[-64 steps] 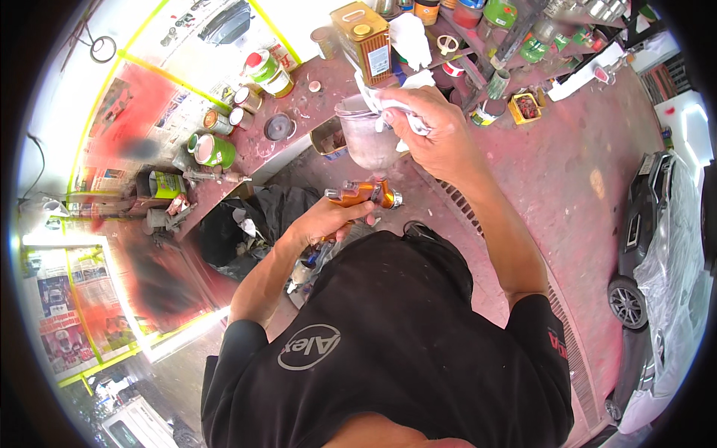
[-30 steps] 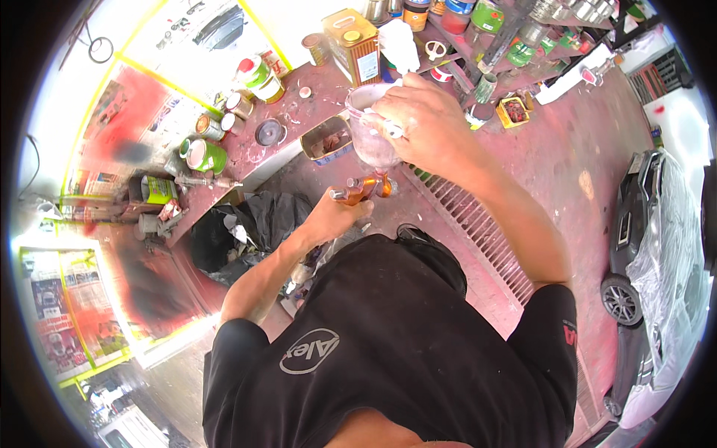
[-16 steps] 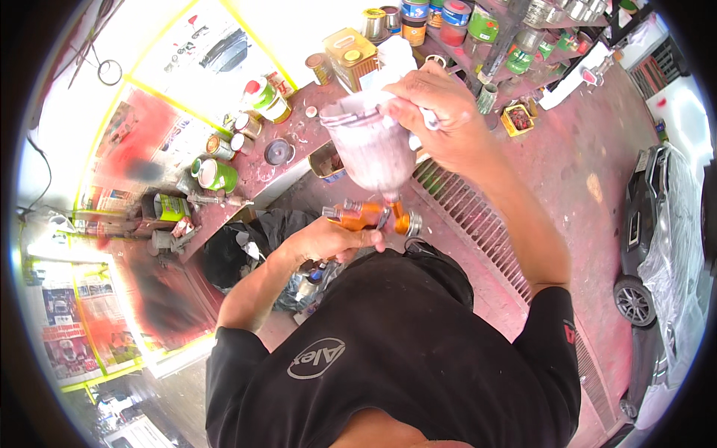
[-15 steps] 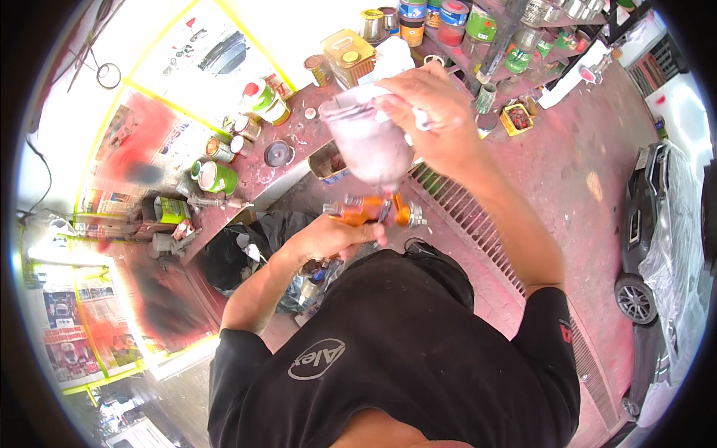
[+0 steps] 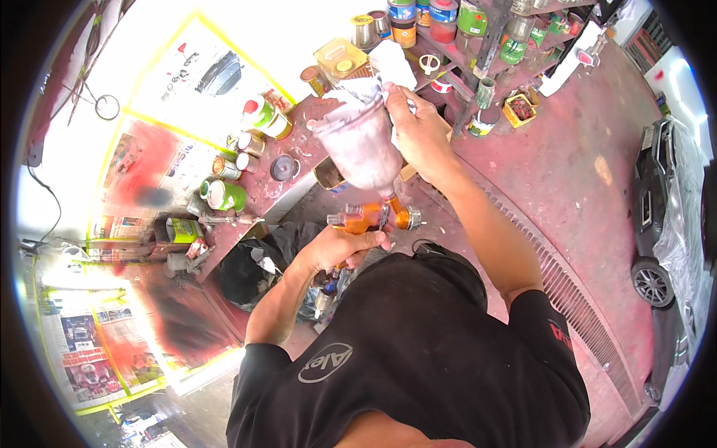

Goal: The person pours liquid from a yellow tin into a spray gun cup, then sprays the mixture onto a wall to test the flow. They wipe the cup and gun with a cloth, add more liquid from a green can, and continue mixing and testing the spray gun in a cluttered workshop.

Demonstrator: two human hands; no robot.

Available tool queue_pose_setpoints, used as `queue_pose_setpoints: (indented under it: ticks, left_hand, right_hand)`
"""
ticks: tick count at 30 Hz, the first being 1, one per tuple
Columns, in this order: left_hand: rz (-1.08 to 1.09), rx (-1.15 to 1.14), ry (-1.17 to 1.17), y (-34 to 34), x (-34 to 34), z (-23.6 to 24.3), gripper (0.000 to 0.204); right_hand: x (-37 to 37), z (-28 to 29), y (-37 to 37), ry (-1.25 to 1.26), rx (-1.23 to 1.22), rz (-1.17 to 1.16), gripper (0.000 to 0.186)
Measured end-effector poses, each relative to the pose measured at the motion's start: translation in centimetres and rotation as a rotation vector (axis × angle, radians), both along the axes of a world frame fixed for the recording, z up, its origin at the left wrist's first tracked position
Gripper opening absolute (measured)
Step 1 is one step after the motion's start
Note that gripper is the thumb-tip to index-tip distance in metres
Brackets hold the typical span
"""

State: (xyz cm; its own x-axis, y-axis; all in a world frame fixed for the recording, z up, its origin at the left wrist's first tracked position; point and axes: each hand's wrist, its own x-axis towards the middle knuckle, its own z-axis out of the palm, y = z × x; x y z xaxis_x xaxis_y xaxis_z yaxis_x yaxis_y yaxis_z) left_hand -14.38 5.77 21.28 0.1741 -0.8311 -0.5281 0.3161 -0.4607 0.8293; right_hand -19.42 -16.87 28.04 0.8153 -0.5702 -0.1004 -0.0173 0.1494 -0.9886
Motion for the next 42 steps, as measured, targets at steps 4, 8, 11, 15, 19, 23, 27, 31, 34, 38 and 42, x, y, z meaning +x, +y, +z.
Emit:
queue_pose_setpoints:
  ticks: [4, 8, 11, 15, 19, 23, 27, 31, 34, 38, 42]
  left_hand:
    - [-0.028, 0.024, -0.250, 0.6, 0.5, 0.3, 0.038]
    - [0.034, -0.044, -0.731, 2.2, 1.1, -3.4, 0.025]
    - [0.043, -0.035, -0.953, 3.4, 1.9, -5.0, 0.028]
    - [-0.125, 0.052, -1.169, 3.2, 2.6, -4.5, 0.028]
    - [-0.131, 0.145, -1.333, 3.5, 3.1, -5.9, 0.031]
    - [-0.049, 0.249, -1.450, 4.3, 3.0, -7.8, 0.039]
    - [-0.081, 0.351, -1.471, 5.2, 3.7, -9.2, 0.044]
    - [-0.014, 0.377, -1.483, 5.5, 3.2, -10.0, 0.051]
    - [-0.036, 0.328, -1.503, 6.1, 3.5, -9.8, 0.056]
    - [0.001, 0.367, -1.484, 7.4, 4.4, -11.6, 0.063]
    - [0.080, 0.277, -1.454, 8.7, 5.4, -13.2, 0.077]
  right_hand:
    - [0.1, -3.3, 0.0, -0.162, 0.347, 0.009, 0.048]
    - [-2.1, -5.2, -4.3, -0.267, 0.493, 0.065, 0.048]
    - [-3.5, -2.8, -6.0, -0.012, -0.028, 0.094, 0.035]
    - [-3.8, -1.0, -4.2, -0.254, -0.826, 0.527, 0.030]
    - [-3.7, -2.2, -3.1, -0.122, -1.034, 0.767, 0.021]
    - [-1.9, -3.2, -2.5, 0.384, -1.070, 0.753, 0.022]
    - [-3.9, -7.5, 1.3, -0.069, -1.561, 0.691, 0.023]
    - [-0.7, -8.3, 2.1, 0.334, -1.265, 0.709, 0.029]
    - [1.3, -10.0, 0.1, 0.684, -0.864, 0.832, 0.039]
    - [3.1, -13.7, -1.7, 0.761, -0.517, 0.897, 0.044]
    - [2.6, -17.1, -1.1, 0.584, -0.082, 0.813, 0.046]
